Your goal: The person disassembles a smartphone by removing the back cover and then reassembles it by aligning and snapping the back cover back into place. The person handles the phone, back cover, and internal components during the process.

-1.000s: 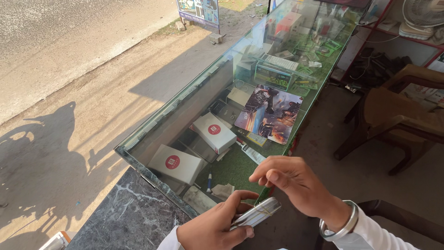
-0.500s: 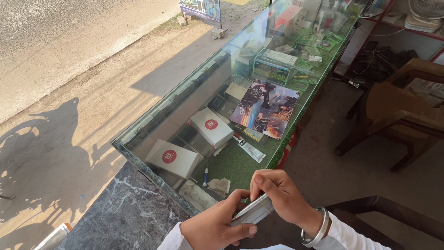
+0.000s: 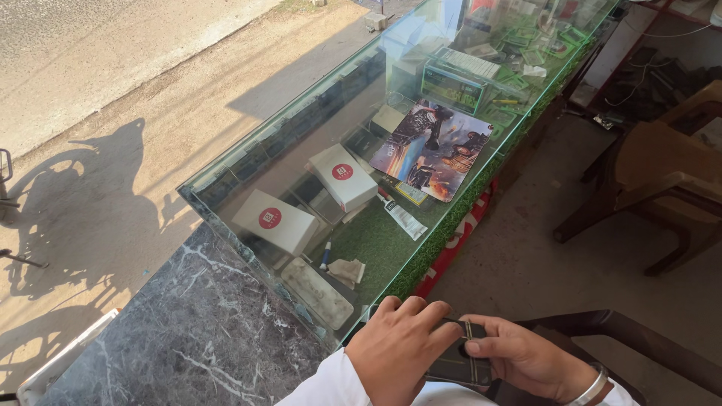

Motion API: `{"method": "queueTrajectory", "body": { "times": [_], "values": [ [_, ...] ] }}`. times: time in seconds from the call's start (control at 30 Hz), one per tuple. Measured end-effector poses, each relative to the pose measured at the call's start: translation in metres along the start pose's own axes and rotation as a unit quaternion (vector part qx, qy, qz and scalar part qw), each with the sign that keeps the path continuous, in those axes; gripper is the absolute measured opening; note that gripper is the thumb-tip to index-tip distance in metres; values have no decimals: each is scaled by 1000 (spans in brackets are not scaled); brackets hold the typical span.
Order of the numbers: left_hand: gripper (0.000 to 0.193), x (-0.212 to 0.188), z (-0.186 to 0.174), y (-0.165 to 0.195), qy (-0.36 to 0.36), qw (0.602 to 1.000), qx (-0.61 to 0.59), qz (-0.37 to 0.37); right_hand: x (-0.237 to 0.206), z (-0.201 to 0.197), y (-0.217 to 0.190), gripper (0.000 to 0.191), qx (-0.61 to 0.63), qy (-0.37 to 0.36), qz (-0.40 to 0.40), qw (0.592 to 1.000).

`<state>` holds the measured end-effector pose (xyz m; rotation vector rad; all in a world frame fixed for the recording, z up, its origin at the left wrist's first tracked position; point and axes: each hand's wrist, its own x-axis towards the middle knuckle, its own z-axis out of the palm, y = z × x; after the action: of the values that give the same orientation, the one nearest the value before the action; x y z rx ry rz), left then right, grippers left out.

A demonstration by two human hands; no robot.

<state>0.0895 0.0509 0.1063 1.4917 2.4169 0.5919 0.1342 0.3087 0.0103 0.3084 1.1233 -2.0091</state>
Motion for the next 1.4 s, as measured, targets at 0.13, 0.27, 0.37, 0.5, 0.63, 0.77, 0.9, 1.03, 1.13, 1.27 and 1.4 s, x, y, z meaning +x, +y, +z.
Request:
{"method": "queueTrajectory", "body": {
  "times": [0.13, 0.27, 0.37, 0.5, 0.63, 0.77, 0.9, 1.03, 1.13, 1.27, 1.4],
  "values": [
    [79, -3, 21, -6, 145, 989, -27, -4, -2, -51, 12, 38, 7, 55, -22, 998],
    [56, -45, 37, -16, 199, 951, -167, -166, 19, -92, 23, 38, -87, 189, 0, 978],
    [48, -70, 50, -22, 231, 925, -164, -253, 67, -104, 19, 35, -124, 226, -35, 966],
    [45, -95, 68, -15, 261, 904, -150, -302, 151, -94, -3, 32, -164, 193, -116, 961],
    [41, -97, 85, -6, 282, 890, -191, -302, 222, -66, -27, 41, -249, 122, -188, 942],
    [40, -100, 94, -3, 277, 891, -207, -295, 233, -60, -14, 46, -436, 171, -235, 852],
    [33, -105, 96, -5, 363, 877, -210, -236, 194, -91, 36, 28, -483, 202, -240, 818],
    [18, -94, 83, -6, 411, 818, -246, -320, 126, -136, 87, 22, -397, 190, -115, 891],
    [10, -80, 61, -3, 443, 818, -219, -294, 86, -159, 90, 21, -331, 248, -114, 903],
    [9, -48, 29, -4, 447, 825, -235, -254, 50, -146, 58, 17, -301, 267, -275, 873],
    [22, -20, 6, -18, 456, 845, -167, -227, 46, -83, -7, 14, -337, 227, -429, 807]
  ]
}}
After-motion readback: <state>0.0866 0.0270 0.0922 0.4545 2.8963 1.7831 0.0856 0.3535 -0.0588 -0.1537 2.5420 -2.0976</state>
